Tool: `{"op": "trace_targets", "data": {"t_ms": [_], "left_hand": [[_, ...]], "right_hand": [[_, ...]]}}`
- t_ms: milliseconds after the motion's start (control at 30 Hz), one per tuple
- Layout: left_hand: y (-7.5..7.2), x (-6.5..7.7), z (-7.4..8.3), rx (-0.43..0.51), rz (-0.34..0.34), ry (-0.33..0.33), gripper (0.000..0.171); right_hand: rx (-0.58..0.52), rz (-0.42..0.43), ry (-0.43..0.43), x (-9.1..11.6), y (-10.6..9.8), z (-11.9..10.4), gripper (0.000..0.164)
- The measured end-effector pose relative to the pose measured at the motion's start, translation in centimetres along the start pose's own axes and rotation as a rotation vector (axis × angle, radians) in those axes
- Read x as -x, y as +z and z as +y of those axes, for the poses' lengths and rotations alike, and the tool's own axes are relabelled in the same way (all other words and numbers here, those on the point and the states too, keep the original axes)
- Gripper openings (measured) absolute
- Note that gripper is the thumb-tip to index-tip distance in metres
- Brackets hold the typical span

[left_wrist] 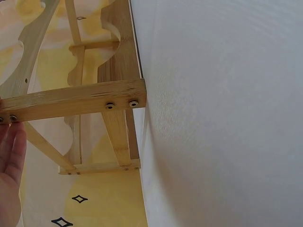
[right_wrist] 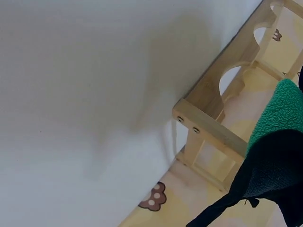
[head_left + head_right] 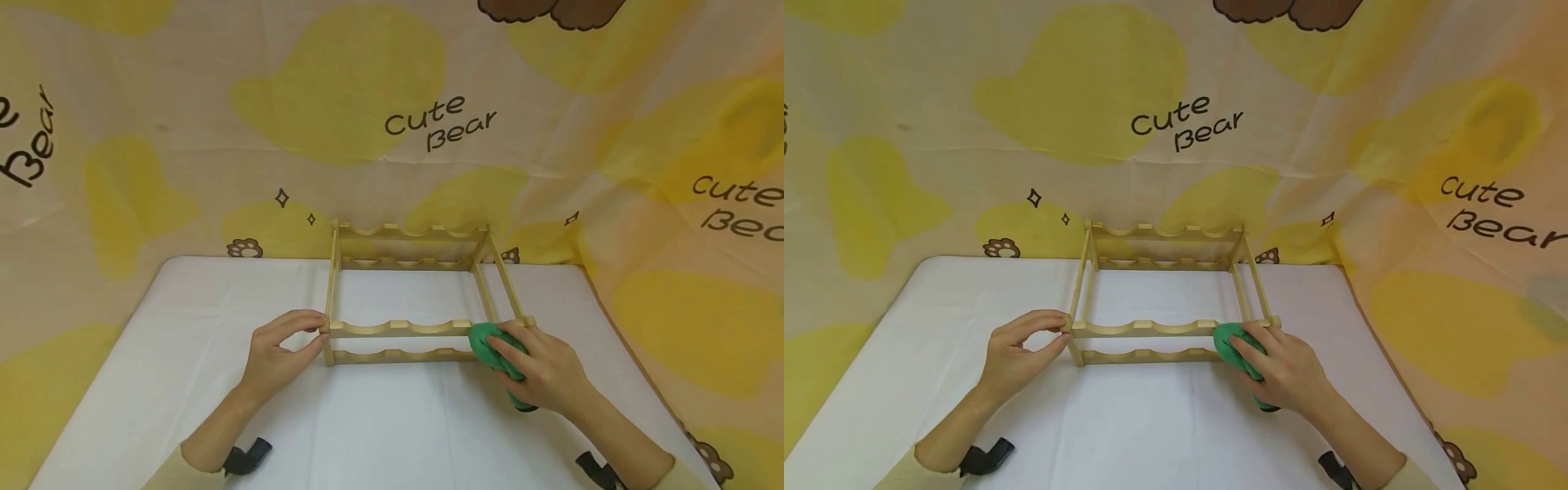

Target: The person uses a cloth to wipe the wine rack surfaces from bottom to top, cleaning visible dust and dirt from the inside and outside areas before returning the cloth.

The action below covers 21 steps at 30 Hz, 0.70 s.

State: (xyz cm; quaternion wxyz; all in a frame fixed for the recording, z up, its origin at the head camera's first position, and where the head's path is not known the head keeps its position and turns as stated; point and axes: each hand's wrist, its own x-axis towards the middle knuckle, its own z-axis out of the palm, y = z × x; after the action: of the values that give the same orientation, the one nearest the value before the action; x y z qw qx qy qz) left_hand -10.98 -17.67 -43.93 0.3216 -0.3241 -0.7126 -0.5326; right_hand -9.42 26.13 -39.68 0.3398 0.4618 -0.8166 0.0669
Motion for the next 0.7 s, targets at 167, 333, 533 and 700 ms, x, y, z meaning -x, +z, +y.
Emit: {"op": "trace_targets", "data": {"t_ms": [167,333,533,700], "left_hand": [[0.0,0.0,-0.1,0.001,0.003,0.011,0.043],[0.0,-0.1,-0.1,-0.009,0.004,0.007,0.043],[0.0,0.0,0.0,-0.011,0.006,0.003,0.043],[0.1,0.1,-0.1,-0.008,0.005,0.006,0.044]], "right_hand": [[-0.011,0.033,-0.043,-0.4,0.2,-0.3,0.040],[-0.025,0.015,-0.043,-1.0,0.8,-0.7,0.040],[-0.049,-0.031,-0.059,-1.9,1.6,-1.3,0.043],[-0.059,-0.046,-0.095,-3.2,2.4,-2.0,0.038]]}}
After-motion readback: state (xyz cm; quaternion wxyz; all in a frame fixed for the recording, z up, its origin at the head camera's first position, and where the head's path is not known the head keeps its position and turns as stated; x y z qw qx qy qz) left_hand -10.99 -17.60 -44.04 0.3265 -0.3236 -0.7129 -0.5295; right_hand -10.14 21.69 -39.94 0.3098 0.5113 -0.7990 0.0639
